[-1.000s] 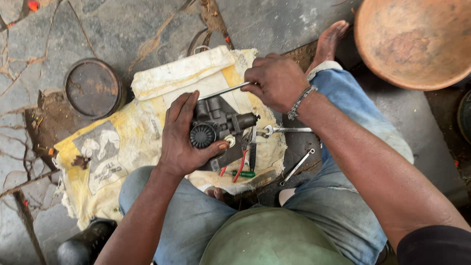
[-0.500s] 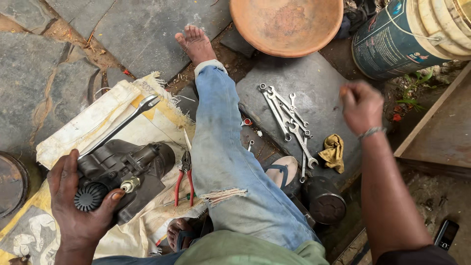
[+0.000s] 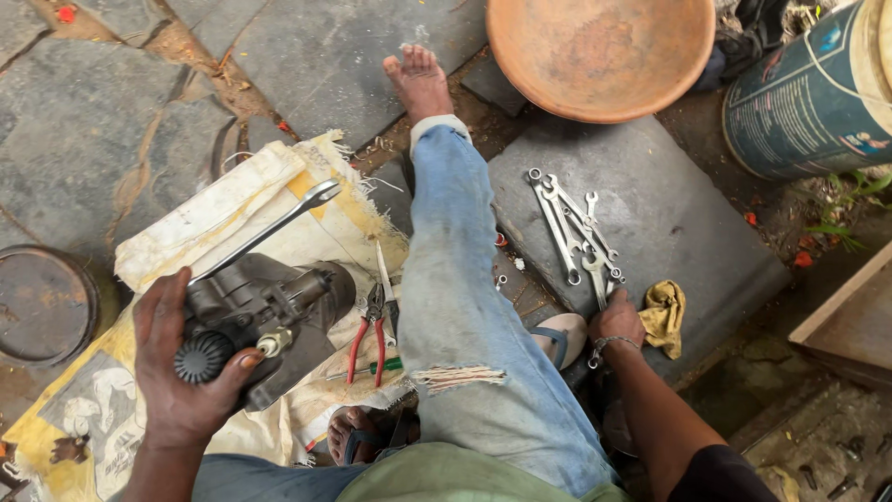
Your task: The person uses wrenches and pliers to disassemble a mechanical housing, removes a cylindrical internal component, and cleans it with a cloth.
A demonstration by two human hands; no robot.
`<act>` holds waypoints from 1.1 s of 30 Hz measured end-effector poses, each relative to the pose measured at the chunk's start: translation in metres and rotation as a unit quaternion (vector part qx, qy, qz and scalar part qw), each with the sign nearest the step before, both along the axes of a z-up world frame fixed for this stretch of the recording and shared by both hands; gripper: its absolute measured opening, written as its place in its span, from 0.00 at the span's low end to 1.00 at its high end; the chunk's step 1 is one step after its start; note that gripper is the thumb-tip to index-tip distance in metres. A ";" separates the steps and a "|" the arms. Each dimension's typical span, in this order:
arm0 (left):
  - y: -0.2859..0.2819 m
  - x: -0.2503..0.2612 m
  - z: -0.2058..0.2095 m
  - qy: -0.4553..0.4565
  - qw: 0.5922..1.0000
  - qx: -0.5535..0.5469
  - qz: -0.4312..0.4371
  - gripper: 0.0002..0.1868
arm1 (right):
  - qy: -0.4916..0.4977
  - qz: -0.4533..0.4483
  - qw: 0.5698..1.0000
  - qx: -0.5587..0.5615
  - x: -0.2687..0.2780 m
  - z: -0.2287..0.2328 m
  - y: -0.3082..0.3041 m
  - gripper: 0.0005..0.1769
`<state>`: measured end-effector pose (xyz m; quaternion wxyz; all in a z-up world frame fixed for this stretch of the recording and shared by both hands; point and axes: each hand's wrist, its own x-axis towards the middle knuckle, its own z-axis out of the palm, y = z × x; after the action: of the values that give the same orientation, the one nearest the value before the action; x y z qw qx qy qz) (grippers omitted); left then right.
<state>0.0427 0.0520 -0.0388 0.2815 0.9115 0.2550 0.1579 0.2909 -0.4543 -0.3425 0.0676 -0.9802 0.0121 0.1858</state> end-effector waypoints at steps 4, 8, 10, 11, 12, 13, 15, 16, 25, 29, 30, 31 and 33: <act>0.001 0.002 0.002 -0.015 1.000 -0.004 0.003 0.54 | 0.107 -0.037 0.994 0.001 0.014 0.009 -0.006 0.18; -0.002 0.002 0.004 -0.018 1.000 -0.020 0.003 0.54 | 0.173 -0.059 0.982 0.055 0.009 0.029 -0.002 0.19; -0.003 0.003 0.005 -0.022 1.000 -0.021 0.004 0.53 | 0.140 -0.018 0.990 0.028 0.000 0.044 0.006 0.19; -0.003 0.004 0.005 -0.021 1.000 -0.023 0.002 0.54 | 0.107 0.021 0.994 -0.001 -0.002 0.051 0.013 0.18; -0.002 0.002 0.006 -0.016 1.000 -0.024 0.005 0.54 | 0.108 0.028 0.994 0.002 -0.007 0.057 0.021 0.18; -0.001 0.005 0.003 -0.015 1.000 -0.021 0.012 0.54 | -0.005 0.085 0.996 0.005 -0.015 0.062 0.028 0.17; 0.000 0.002 -0.001 -0.020 0.999 -0.030 0.011 0.55 | -0.104 0.160 0.981 0.022 -0.016 0.059 0.060 0.15; 0.000 0.000 -0.001 -0.010 0.999 -0.024 0.025 0.55 | -0.089 0.169 0.980 0.055 -0.010 0.053 0.084 0.15; -0.002 -0.001 0.006 -0.018 0.998 -0.057 0.021 0.57 | -0.039 0.206 0.951 0.225 0.176 0.000 0.414 0.13; 0.002 0.000 0.004 -0.001 0.999 -0.042 0.012 0.60 | -0.015 0.184 0.957 0.223 0.200 0.004 0.470 0.12; 0.002 -0.001 0.003 -0.008 0.999 -0.050 0.006 0.60 | -0.012 0.181 0.957 0.225 0.195 0.001 0.472 0.12; 0.001 -0.002 0.003 -0.005 0.999 -0.054 0.009 0.60 | -0.011 0.176 0.958 0.227 0.192 -0.001 0.471 0.12; 0.001 0.000 0.002 0.002 0.999 -0.040 0.011 0.60 | -0.028 0.169 0.955 0.240 0.193 0.000 0.468 0.12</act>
<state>0.0429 0.0534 -0.0372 0.3154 0.8970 0.2713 0.1493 0.4842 0.0141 -0.3422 0.2687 -0.9276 -0.2010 0.1642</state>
